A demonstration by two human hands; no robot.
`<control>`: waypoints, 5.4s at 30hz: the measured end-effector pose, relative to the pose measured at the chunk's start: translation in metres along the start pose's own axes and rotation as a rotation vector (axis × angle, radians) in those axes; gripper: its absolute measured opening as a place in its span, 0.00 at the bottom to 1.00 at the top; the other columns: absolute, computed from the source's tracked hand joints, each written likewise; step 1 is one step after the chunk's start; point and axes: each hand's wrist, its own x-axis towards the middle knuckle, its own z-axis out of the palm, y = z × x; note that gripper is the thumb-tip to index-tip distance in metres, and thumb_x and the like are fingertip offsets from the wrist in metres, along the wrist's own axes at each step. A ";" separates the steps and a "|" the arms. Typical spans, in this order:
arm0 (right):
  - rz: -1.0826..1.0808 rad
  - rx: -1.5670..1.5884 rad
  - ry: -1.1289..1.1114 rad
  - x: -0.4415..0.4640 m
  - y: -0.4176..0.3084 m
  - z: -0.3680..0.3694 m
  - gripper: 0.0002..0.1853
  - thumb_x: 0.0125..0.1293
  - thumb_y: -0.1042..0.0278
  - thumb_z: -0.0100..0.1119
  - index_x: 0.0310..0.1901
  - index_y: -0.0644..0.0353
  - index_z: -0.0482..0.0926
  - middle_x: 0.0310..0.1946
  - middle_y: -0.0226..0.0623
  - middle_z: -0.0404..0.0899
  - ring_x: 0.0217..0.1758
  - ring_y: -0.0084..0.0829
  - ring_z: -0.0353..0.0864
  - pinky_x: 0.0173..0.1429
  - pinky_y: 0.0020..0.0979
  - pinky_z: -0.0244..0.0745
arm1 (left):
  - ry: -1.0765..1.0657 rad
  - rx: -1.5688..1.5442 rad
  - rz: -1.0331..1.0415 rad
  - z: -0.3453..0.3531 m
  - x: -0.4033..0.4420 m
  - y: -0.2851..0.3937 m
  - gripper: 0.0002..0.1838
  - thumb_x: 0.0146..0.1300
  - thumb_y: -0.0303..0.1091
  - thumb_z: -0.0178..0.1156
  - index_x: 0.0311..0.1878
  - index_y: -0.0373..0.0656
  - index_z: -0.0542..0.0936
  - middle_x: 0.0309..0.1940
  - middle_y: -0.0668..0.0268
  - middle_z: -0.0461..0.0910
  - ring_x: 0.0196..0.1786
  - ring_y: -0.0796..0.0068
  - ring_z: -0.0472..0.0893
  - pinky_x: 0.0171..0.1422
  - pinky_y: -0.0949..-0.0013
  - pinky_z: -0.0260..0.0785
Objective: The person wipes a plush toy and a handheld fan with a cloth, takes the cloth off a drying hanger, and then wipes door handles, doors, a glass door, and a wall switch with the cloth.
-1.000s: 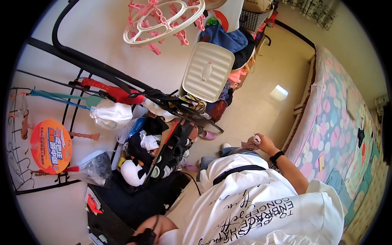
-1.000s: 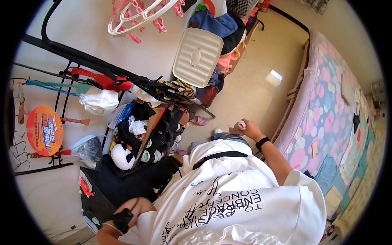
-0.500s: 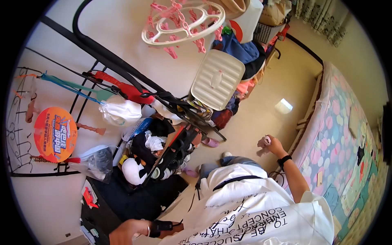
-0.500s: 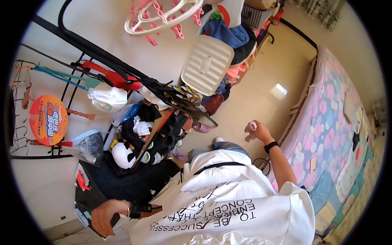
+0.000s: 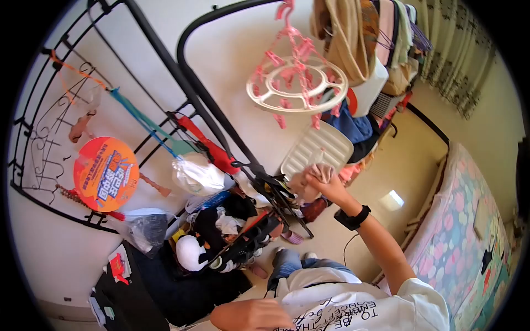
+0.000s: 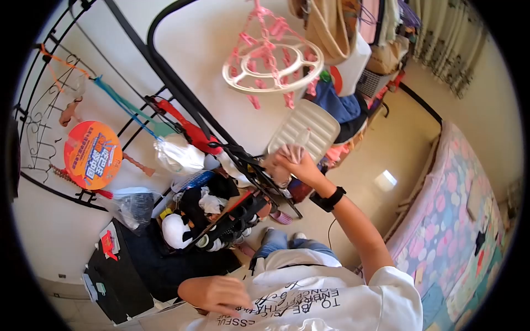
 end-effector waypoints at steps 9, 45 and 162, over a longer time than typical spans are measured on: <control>-0.617 0.025 0.256 0.146 -0.092 0.139 0.23 0.58 0.70 0.58 0.55 0.59 0.64 0.36 0.31 0.71 0.42 0.24 0.70 0.46 0.25 0.67 | 0.214 -0.075 -0.400 -0.019 -0.030 -0.039 0.20 0.64 0.38 0.51 0.55 0.37 0.67 0.42 0.59 0.72 0.46 0.68 0.73 0.52 0.69 0.63; -0.554 -1.254 0.548 0.122 -0.061 0.030 0.20 0.43 0.71 0.60 0.42 0.54 0.73 0.36 0.34 0.73 0.47 0.36 0.71 0.52 0.35 0.58 | -0.014 -0.164 -0.389 -0.179 -0.009 -0.135 0.19 0.62 0.35 0.52 0.54 0.36 0.67 0.41 0.57 0.73 0.43 0.68 0.75 0.51 0.69 0.64; -0.423 -0.616 0.016 0.280 -0.226 -0.077 0.07 0.54 0.71 0.60 0.31 0.63 0.73 0.24 0.31 0.75 0.30 0.20 0.71 0.37 0.23 0.69 | 1.004 -0.672 0.454 -0.240 0.155 -0.101 0.18 0.68 0.40 0.43 0.56 0.41 0.59 0.37 0.64 0.70 0.43 0.71 0.71 0.54 0.65 0.65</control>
